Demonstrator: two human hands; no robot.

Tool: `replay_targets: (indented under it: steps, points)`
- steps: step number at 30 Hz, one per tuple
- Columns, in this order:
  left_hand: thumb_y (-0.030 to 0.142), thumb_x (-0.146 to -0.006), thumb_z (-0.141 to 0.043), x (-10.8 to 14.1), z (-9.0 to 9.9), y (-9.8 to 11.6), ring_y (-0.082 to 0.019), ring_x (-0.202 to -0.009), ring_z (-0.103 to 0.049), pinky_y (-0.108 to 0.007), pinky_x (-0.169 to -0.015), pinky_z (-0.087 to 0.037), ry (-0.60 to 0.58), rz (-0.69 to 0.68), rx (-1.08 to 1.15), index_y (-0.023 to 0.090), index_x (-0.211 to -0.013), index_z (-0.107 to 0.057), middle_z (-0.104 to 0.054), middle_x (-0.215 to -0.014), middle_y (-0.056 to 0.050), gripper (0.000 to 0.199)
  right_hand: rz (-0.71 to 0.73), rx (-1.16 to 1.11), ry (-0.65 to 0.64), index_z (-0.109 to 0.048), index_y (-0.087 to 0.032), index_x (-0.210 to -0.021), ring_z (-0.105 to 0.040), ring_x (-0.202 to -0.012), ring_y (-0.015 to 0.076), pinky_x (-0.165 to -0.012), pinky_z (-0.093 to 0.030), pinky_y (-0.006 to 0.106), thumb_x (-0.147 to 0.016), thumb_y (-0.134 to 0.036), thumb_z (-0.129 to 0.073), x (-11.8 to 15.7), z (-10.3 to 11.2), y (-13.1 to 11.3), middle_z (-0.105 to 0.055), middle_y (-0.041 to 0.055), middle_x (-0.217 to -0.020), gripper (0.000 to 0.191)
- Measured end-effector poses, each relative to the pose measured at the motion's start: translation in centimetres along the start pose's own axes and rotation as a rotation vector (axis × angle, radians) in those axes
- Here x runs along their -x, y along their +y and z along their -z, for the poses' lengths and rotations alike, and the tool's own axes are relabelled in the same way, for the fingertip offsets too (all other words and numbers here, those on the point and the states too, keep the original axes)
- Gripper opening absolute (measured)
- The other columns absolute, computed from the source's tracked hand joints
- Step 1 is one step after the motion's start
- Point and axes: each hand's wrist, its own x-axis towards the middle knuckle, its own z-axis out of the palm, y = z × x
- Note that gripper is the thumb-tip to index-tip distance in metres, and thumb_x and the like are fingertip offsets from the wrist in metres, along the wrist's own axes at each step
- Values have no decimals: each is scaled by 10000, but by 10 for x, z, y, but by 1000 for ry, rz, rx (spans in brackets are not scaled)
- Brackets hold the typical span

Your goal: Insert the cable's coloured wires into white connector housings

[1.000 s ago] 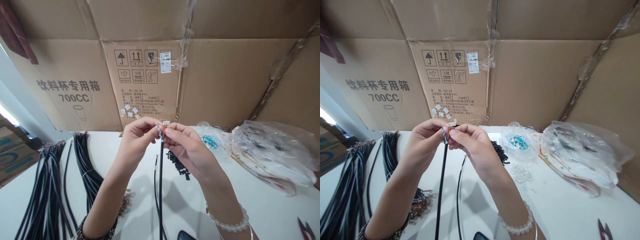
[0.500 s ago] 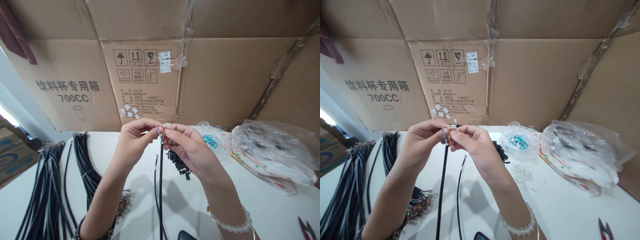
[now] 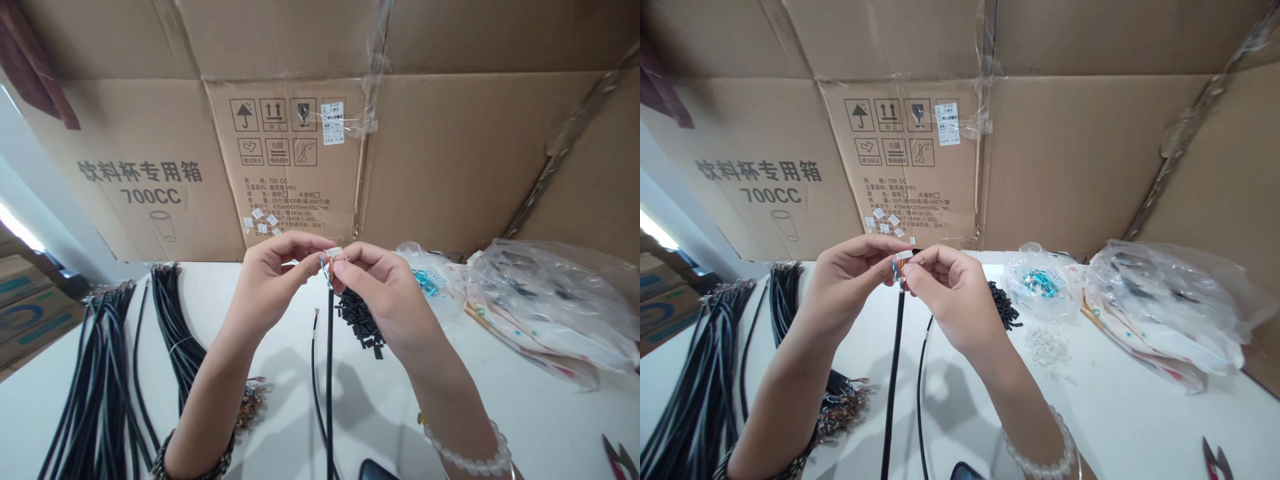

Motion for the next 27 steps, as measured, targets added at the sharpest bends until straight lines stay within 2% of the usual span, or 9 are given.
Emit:
replay_targets:
  steps: [9,20,22,24,25,26,27]
  points:
    - [218,-899,-652,9,6,12,-63,-745,-611,-117,-638,-482,-52,-34,-50,310,-893,-789,-736,-863,55,165,27,121,38,-635,-155,-747,-525,-656,54,-629,-438,163,-813,-240,-670,3,-3,3,-609,-43,-691,114]
    - [214,-834,-748,10,7,17,-140,-864,-638,-245,-678,-504,13,-154,-245,273,-835,-748,-703,-857,13,59,73,175,29,-615,-159,-773,-539,-684,63,-652,-451,172,-850,-263,-645,6,-6,2,-599,-40,-712,133]
    - [215,-834,-751,16,2,26,-146,-908,-638,-262,-718,-516,102,-193,-293,275,-892,-744,-703,-941,10,84,78,194,25,-615,-164,-779,-550,-690,65,-660,-450,175,-859,-259,-638,7,-6,1,-607,-38,-720,126]
    - [213,-864,-721,29,-4,40,-136,-936,-632,-277,-790,-522,249,-279,-369,294,-989,-731,-693,-1038,20,149,79,216,27,-616,-170,-782,-562,-700,71,-666,-444,181,-868,-252,-629,7,-6,0,-615,-35,-726,120]
    - [223,-904,-674,38,-6,48,-141,-973,-632,-298,-845,-515,265,-328,-390,296,-958,-729,-692,-1012,25,106,72,228,29,-617,-174,-782,-567,-708,77,-670,-442,187,-872,-255,-627,7,-6,0,-618,-33,-730,121]
    - [289,-938,-631,47,-8,54,-142,-954,-635,-321,-871,-512,229,-356,-367,304,-880,-726,-685,-937,39,112,61,238,32,-618,-179,-783,-571,-717,83,-677,-442,195,-875,-261,-626,8,-5,0,-620,-30,-738,123]
    - [384,-967,-572,57,-9,60,-145,-883,-642,-353,-832,-525,101,-267,-388,297,-780,-714,-677,-850,40,251,51,244,32,-618,-184,-783,-571,-724,91,-679,-441,203,-877,-272,-628,8,-5,1,-619,-27,-744,129]
